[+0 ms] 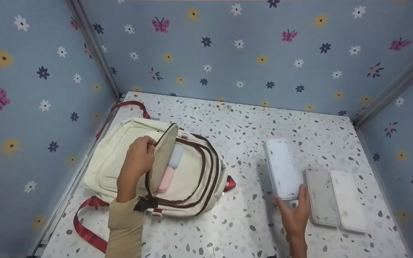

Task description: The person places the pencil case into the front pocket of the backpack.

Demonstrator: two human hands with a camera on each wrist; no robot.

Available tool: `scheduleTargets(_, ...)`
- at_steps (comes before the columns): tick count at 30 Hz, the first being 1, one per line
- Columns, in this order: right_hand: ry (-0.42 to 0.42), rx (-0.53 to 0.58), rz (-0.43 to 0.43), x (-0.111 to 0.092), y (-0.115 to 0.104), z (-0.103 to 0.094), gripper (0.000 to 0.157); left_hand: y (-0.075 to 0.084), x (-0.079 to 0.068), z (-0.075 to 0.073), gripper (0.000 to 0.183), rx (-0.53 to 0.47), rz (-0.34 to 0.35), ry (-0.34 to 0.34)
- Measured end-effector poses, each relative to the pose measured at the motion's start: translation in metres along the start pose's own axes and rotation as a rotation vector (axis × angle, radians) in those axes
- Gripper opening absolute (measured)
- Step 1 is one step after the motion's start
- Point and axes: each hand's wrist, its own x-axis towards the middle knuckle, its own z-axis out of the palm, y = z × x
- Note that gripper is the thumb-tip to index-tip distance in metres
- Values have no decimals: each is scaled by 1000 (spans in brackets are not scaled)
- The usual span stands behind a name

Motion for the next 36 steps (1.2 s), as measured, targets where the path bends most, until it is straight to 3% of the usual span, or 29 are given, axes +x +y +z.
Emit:
scheduleTargets(2, 5, 9, -15, -2, -7, 3, 99, 2, 0, 0, 20, 21, -48, -33)
scheduleTargets(3, 12, -4, -23, -6, -24, 4, 98, 4, 1, 0, 21, 29, -72, -49)
scheduleTargets(4, 7, -17, -9, -7, -35, 5, 96, 5, 0, 0, 21, 34, -75, -50)
scheduleTargets(8, -5, -23, -37, -4, -47, 9, 95, 5, 0, 1, 21, 36, -71, -43)
scheduleTargets(20, -123, -31, -100, 1, -63, 25, 98, 6, 0, 1, 20, 25, -66, -35)
scheduleTargets(32, -207, 49, -275, 1, -73, 45, 96, 6, 0, 2, 20, 31, -69, -36)
scheduleTargets(36, -239, 57, -280, 0, -75, 52, 95, 5, 0, 3, 20, 34, -71, -40)
